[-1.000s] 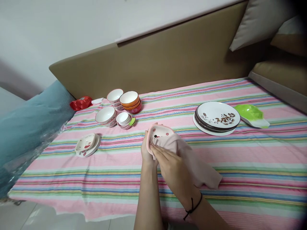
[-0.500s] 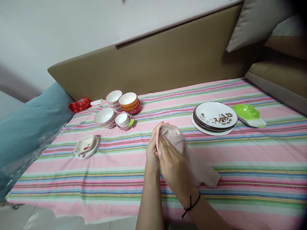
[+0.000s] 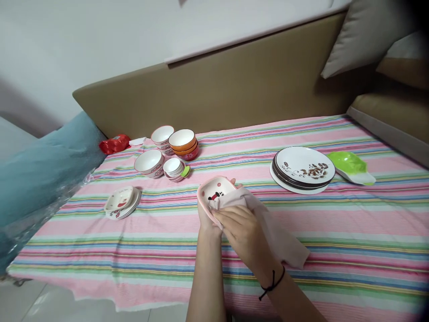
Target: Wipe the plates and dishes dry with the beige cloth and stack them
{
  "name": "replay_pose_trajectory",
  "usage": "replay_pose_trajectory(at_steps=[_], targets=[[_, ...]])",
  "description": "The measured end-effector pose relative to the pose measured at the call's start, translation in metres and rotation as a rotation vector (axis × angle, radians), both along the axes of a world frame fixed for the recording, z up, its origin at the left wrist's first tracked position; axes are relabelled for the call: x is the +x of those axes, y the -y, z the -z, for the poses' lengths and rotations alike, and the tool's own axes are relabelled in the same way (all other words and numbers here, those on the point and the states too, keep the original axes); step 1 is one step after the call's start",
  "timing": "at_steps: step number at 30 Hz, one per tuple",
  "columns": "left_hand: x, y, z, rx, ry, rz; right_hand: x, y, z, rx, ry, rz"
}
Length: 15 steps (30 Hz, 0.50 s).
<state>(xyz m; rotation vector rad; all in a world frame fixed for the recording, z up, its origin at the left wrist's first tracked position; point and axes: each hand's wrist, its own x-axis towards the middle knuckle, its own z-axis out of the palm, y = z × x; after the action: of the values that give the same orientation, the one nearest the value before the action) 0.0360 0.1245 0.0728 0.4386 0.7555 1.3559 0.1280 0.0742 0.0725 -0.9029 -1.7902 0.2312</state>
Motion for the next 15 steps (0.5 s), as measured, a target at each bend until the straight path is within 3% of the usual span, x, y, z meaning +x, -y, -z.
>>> replay_pose_trajectory(at_steps=[4,6,10,13,15], targets=[[-0.006,-0.004,0.007,0.023,0.021,0.002,-0.008,0.004,-0.001,-0.092,0.019,-0.063],[-0.007,-0.007,0.009,0.031,0.035,-0.008,-0.014,0.008,-0.005,-0.215,-0.036,-0.065],[-0.004,-0.01,0.011,0.144,-0.096,-0.114,-0.019,0.012,-0.011,-0.565,-0.359,-0.223],[-0.001,-0.009,0.013,0.33,-0.266,-0.162,-0.014,0.007,-0.01,-0.647,-0.57,-0.395],[0.002,-0.008,0.013,0.399,-0.294,-0.161,-0.009,0.005,-0.009,-0.654,-0.603,-0.412]])
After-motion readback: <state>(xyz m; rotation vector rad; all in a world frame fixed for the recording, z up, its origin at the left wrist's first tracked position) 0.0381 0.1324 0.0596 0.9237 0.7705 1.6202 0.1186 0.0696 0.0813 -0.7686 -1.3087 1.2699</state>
